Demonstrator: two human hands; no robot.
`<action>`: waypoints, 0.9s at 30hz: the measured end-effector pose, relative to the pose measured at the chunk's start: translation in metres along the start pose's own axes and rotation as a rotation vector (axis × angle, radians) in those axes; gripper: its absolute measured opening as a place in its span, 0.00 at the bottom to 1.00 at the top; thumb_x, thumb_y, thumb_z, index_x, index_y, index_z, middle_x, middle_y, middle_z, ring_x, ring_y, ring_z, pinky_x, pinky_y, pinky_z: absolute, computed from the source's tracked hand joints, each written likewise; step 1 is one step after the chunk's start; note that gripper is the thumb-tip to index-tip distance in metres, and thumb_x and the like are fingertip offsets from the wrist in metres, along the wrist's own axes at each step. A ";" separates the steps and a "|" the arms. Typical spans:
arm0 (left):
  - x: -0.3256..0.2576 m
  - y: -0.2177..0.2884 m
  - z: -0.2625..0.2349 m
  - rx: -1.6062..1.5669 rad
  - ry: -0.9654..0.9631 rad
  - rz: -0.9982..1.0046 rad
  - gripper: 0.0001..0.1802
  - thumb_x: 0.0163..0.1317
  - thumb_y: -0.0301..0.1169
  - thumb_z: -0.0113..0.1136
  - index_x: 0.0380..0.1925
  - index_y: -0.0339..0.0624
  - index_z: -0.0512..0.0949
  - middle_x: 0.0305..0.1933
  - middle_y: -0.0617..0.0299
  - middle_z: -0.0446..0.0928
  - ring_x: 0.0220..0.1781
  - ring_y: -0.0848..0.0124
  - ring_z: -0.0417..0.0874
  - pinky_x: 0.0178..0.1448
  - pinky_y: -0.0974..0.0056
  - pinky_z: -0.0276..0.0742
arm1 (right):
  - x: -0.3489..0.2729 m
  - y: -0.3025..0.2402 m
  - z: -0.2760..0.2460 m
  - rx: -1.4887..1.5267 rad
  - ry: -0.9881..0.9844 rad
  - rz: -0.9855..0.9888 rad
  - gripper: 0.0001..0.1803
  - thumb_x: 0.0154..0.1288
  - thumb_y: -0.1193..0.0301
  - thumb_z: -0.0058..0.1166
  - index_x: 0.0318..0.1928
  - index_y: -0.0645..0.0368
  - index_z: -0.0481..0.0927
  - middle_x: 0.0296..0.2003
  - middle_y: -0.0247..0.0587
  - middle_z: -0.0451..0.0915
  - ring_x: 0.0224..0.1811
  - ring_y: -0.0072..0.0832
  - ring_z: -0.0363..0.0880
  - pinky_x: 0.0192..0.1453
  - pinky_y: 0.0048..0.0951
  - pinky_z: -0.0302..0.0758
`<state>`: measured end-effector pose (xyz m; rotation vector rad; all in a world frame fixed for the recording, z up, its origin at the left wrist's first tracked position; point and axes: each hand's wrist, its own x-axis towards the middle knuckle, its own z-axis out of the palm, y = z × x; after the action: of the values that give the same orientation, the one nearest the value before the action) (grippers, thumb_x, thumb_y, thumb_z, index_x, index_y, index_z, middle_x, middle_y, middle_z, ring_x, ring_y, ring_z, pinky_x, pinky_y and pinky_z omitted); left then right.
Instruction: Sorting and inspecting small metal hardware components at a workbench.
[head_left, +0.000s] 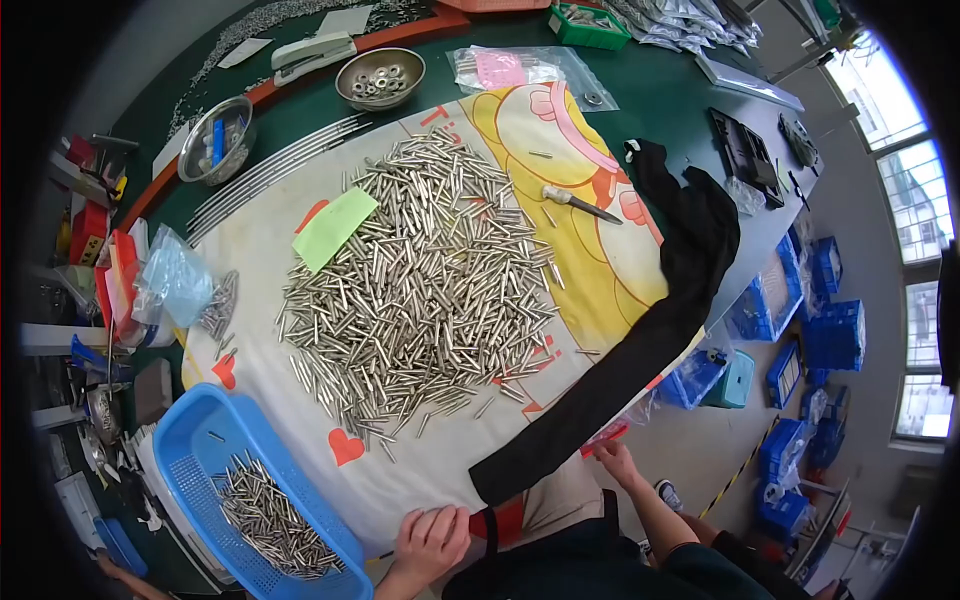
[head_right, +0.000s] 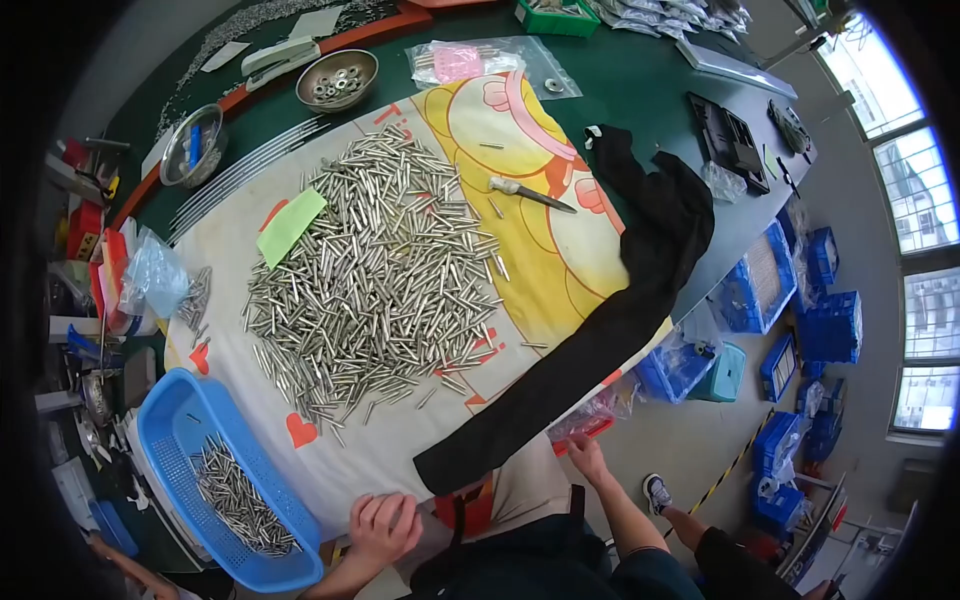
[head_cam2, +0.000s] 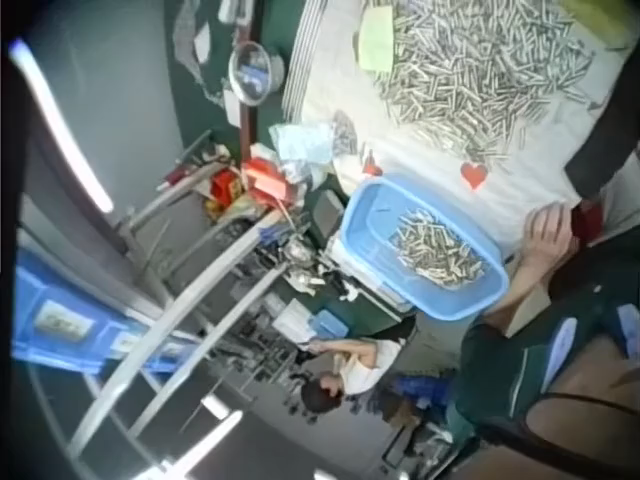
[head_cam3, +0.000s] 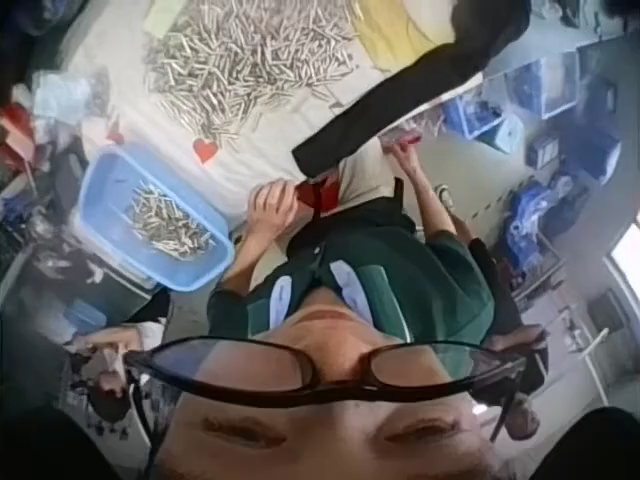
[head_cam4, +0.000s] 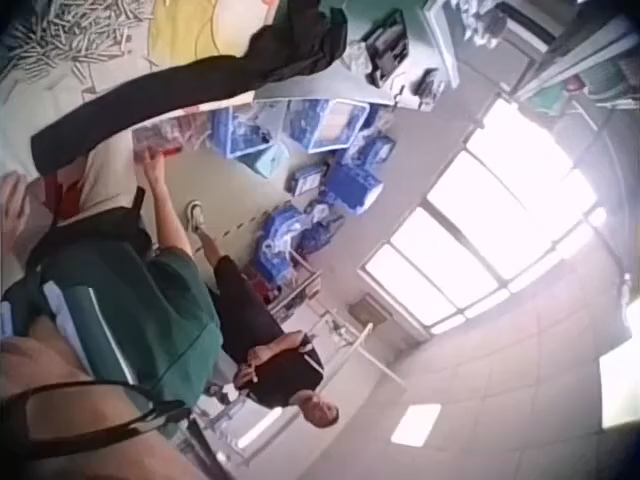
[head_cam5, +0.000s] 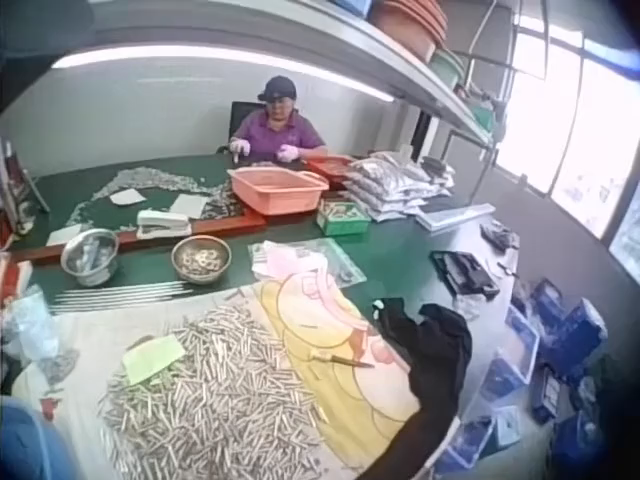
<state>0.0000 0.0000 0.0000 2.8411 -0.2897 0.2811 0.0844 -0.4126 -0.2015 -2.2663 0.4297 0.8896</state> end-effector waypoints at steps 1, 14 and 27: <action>-0.008 0.005 -0.015 -0.010 0.009 -0.008 0.21 0.46 0.34 0.61 0.44 0.50 0.75 0.46 0.65 0.70 0.47 0.69 0.71 0.55 0.58 0.66 | -0.017 -0.026 -0.009 -0.054 0.032 -0.082 0.15 0.57 0.64 0.54 0.40 0.63 0.79 0.31 0.50 0.81 0.37 0.36 0.82 0.43 0.33 0.76; 0.011 0.008 0.011 -0.090 0.238 -0.048 0.24 0.39 0.35 0.65 0.42 0.44 0.77 0.45 0.60 0.72 0.45 0.63 0.73 0.52 0.57 0.71 | -0.085 -0.270 -0.079 0.049 0.417 -1.740 0.09 0.36 0.84 0.49 0.14 0.58 0.65 0.10 0.35 0.58 0.10 0.31 0.56 0.17 0.29 0.52; -0.002 0.018 0.012 -0.320 0.579 -0.217 0.13 0.42 0.26 0.62 0.32 0.36 0.76 0.37 0.56 0.75 0.41 0.58 0.76 0.45 0.61 0.73 | -0.063 -0.367 -0.012 -0.721 0.315 -1.914 0.02 0.45 0.74 0.54 0.23 0.59 0.76 0.27 0.41 0.73 0.35 0.39 0.74 0.37 0.37 0.73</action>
<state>-0.0043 -0.0205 -0.0076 2.3229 0.0882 0.8923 0.2314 -0.1484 0.0168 -2.0475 -1.8988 -0.4339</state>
